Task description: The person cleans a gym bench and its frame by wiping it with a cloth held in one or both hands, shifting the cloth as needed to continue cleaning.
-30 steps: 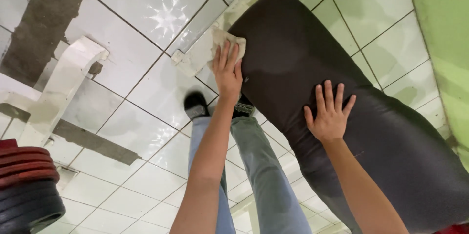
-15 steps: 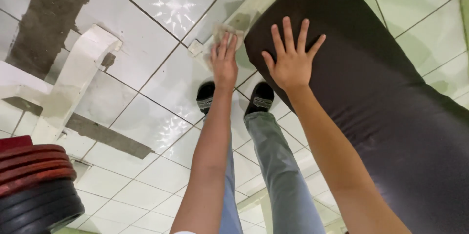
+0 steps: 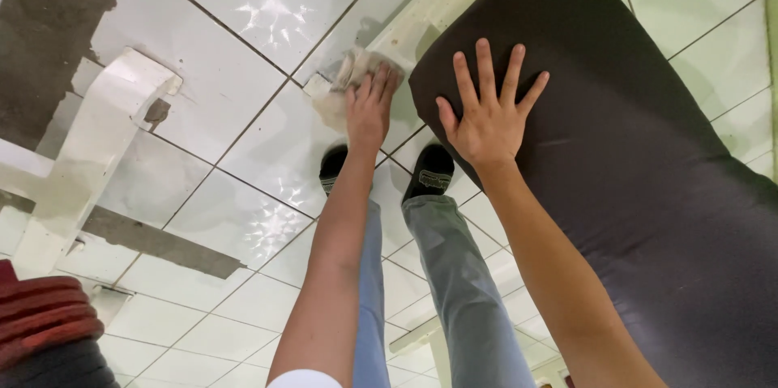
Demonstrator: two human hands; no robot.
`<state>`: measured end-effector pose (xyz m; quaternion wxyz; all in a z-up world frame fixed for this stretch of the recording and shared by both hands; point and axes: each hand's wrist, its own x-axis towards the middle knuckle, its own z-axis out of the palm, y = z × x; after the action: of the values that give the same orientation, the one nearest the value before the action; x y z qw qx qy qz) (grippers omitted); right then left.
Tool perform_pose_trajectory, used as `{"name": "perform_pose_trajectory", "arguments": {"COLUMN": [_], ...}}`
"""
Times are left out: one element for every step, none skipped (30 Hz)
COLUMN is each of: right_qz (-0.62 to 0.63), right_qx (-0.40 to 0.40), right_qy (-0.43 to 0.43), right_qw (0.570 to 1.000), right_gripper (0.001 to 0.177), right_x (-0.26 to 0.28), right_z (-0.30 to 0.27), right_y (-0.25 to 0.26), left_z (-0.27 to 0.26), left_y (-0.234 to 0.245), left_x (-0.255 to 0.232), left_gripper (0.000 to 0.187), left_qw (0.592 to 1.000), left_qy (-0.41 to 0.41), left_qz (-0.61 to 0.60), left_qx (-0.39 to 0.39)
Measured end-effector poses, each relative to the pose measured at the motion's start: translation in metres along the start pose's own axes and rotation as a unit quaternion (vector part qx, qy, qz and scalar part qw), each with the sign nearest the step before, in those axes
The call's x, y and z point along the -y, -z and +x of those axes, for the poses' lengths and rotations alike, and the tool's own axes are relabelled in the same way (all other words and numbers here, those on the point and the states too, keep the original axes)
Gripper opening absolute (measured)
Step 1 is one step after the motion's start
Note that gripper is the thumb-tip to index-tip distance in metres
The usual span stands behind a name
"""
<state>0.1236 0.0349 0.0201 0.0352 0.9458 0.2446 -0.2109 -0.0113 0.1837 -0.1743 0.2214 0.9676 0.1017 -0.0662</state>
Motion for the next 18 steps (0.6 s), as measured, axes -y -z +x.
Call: {"name": "perform_pose_trajectory", "arguments": {"right_qz": [0.0, 0.0, 0.001, 0.001, -0.002, -0.006, -0.005, -0.006, -0.008, -0.008, -0.004, 0.0, 0.002, -0.001, -0.006, -0.007, -0.008, -0.009], "right_qx": [0.002, 0.002, -0.001, -0.001, -0.009, -0.016, -0.014, -0.017, -0.022, -0.021, -0.022, -0.023, -0.025, -0.032, -0.036, -0.037, -0.034, -0.032], "right_qy": [0.0, 0.0, 0.0, -0.001, 0.002, 0.004, 0.004, 0.007, 0.01, 0.01, 0.01, 0.009, 0.007, 0.009, 0.01, 0.009, 0.011, 0.013], "right_qw": [1.0, 1.0, 1.0, 1.0, 1.0, 1.0, 1.0, 1.0, 1.0, 1.0, 1.0, 1.0, 1.0, 0.999, 0.999, 0.999, 0.999, 0.999], "right_gripper": [0.067, 0.066, 0.066, 0.066, 0.065, 0.065, 0.065, 0.064, 0.064, 0.064, 0.064, 0.064, 0.064, 0.064, 0.063, 0.063, 0.063, 0.064], "right_x": [0.0, 0.0, 0.0, 0.0, -0.001, -0.002, -0.002, -0.002, -0.002, -0.002, -0.001, -0.001, -0.001, -0.001, -0.003, -0.003, -0.004, -0.004], "right_z": [-0.001, -0.002, -0.001, -0.002, -0.001, 0.0, -0.002, -0.003, -0.003, -0.004, -0.004, -0.003, -0.003, -0.002, -0.003, -0.002, -0.002, -0.002], "right_y": [0.0, -0.001, -0.001, -0.003, -0.004, -0.006, -0.006, -0.006, -0.006, -0.006, -0.005, -0.004, -0.006, -0.008, -0.01, -0.01, -0.01, -0.011], "left_z": [0.012, 0.024, 0.038, 0.042, 0.047, 0.052, 0.05, 0.047, 0.046, 0.037, 0.03, 0.023, 0.016, 0.01, 0.002, 0.008, 0.012, 0.015], "left_y": [0.002, 0.005, 0.008, 0.008, 0.007, 0.006, 0.01, 0.014, 0.017, 0.022, 0.027, 0.032, 0.031, 0.03, 0.027, 0.024, 0.021, 0.017], "left_x": [-0.003, -0.006, -0.007, -0.007, -0.008, -0.008, -0.009, -0.01, -0.01, -0.007, -0.004, -0.002, 0.002, 0.006, 0.007, 0.005, 0.002, -0.001], "left_gripper": [0.056, 0.056, 0.055, 0.055, 0.056, 0.057, 0.057, 0.054, 0.051, 0.051, 0.051, 0.051, 0.051, 0.052, 0.053, 0.053, 0.053, 0.053], "left_qw": [1.0, 1.0, 1.0, 1.0, 1.0, 0.999, 0.999, 0.999, 0.998, 0.998, 0.999, 0.998, 0.998, 0.997, 0.996, 0.996, 0.998, 0.999], "left_qy": [0.001, -0.007, -0.017, -0.018, -0.029, -0.039, -0.039, -0.045, -0.052, -0.052, -0.055, -0.058, -0.06, -0.069, -0.078, -0.079, -0.061, -0.044], "left_qz": [-0.001, -0.007, -0.011, -0.01, 0.001, 0.012, 0.012, 0.006, -0.001, 0.0, -0.001, -0.001, 0.001, 0.019, 0.034, 0.033, 0.016, -0.001], "left_qx": [0.002, 0.011, 0.018, 0.019, 0.005, -0.009, -0.006, -0.013, -0.021, -0.02, 0.002, 0.024, 0.023, 0.012, 0.003, 0.003, 0.004, 0.005]}}
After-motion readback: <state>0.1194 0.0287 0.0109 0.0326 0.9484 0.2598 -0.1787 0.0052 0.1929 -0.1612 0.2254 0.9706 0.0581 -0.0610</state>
